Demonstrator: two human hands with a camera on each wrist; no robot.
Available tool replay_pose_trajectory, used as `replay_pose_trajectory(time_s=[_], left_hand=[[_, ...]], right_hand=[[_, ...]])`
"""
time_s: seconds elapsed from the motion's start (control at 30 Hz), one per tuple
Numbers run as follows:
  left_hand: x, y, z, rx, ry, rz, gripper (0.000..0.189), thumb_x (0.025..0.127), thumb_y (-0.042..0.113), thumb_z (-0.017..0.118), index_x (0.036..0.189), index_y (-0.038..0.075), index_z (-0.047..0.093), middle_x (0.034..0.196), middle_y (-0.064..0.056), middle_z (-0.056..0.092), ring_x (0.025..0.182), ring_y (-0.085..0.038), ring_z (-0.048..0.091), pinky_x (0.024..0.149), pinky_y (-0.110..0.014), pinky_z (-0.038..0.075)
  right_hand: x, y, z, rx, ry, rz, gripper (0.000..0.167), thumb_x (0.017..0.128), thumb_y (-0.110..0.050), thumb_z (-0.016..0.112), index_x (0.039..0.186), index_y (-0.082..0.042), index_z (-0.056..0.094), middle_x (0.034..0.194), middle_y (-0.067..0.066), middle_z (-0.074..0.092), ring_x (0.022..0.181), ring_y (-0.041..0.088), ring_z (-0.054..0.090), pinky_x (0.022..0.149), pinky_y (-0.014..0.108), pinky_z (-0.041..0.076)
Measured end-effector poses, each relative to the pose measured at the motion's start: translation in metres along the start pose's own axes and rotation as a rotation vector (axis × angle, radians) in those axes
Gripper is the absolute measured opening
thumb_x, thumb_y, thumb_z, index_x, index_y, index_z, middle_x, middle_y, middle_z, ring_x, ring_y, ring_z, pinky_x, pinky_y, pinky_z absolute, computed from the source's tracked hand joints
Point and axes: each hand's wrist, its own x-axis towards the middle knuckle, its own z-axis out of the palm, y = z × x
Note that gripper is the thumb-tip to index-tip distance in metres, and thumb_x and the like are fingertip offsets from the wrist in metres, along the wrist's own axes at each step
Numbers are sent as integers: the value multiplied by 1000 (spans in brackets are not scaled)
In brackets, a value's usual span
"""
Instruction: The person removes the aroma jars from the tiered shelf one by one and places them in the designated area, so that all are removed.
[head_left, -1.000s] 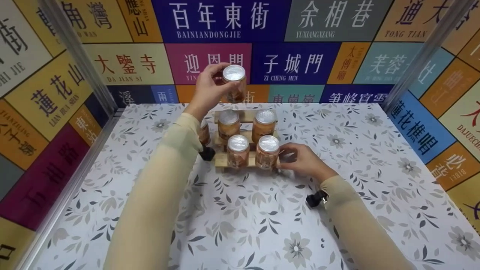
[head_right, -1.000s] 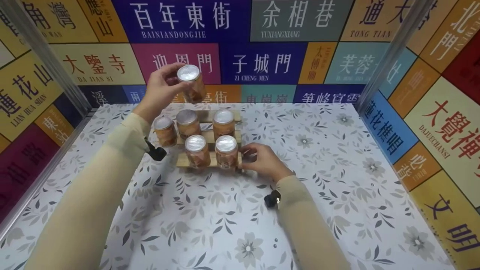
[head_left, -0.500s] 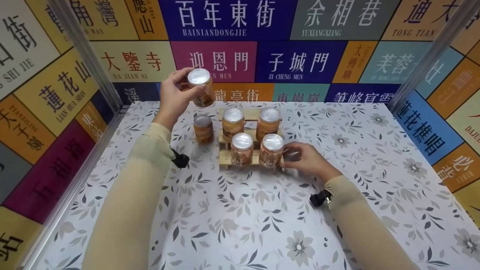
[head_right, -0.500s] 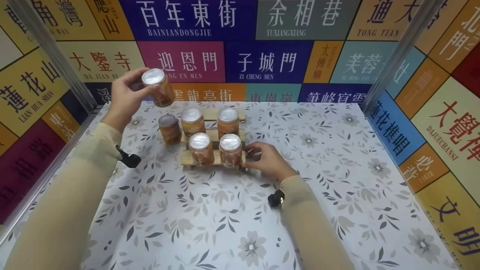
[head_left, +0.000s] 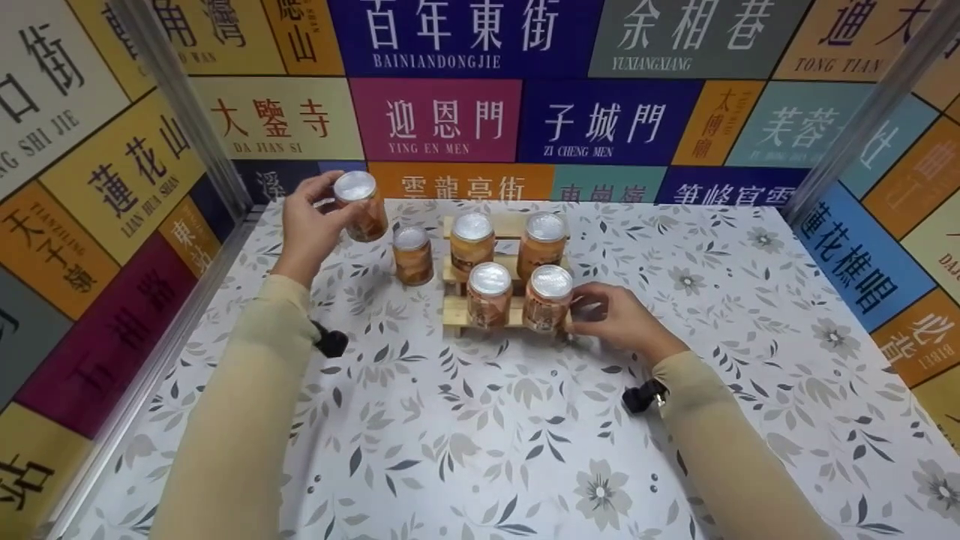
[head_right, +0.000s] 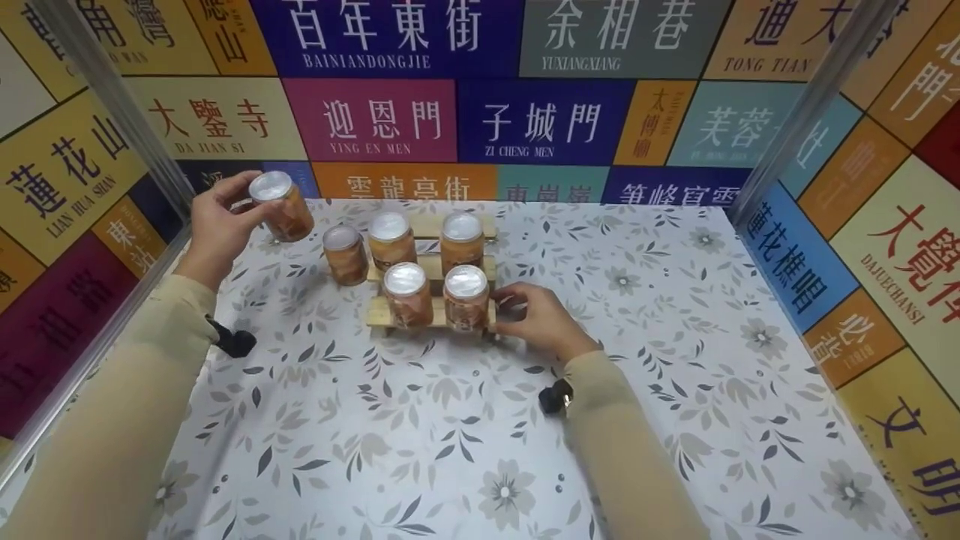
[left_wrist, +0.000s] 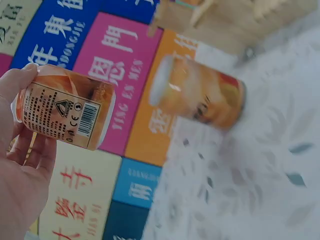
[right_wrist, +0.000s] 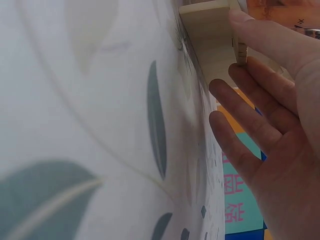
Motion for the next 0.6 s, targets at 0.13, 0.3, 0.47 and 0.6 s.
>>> replay_pose_trajectory(time_s=[0.13,0.3,0.47,0.6], left_hand=[[-5,-24,-5,36,-24,-42,57,88,15,83,142,11,62,140,-9,55,129,-20,55,111,-32,50],[-11,-52,-10,59,-61,-71,59,89,8,80,144,5,59,143,-14,55,132,-25,55,112,-33,50],[-16,-70,-6,71,-91,-111,61,88,5,79,144,2,57,145,-17,54,135,-29,53,115,-37,49],[-19,-77,-3,84,-117,-107,60,88,5,80,143,0,57,145,-18,53,134,-30,53,115,-38,48]], right_hand=[[0,1,-1,4,1,-9,59,80,-16,89,134,-6,64,127,17,69,115,37,68,101,49,58],[1,1,0,-4,8,-13,59,80,-16,89,133,-7,65,127,17,70,115,37,69,103,51,56],[1,1,0,20,2,15,60,80,-17,89,134,-7,64,127,17,70,116,39,68,105,52,55],[0,0,0,0,2,11,62,81,-17,89,136,-7,63,127,17,70,115,38,69,105,52,54]])
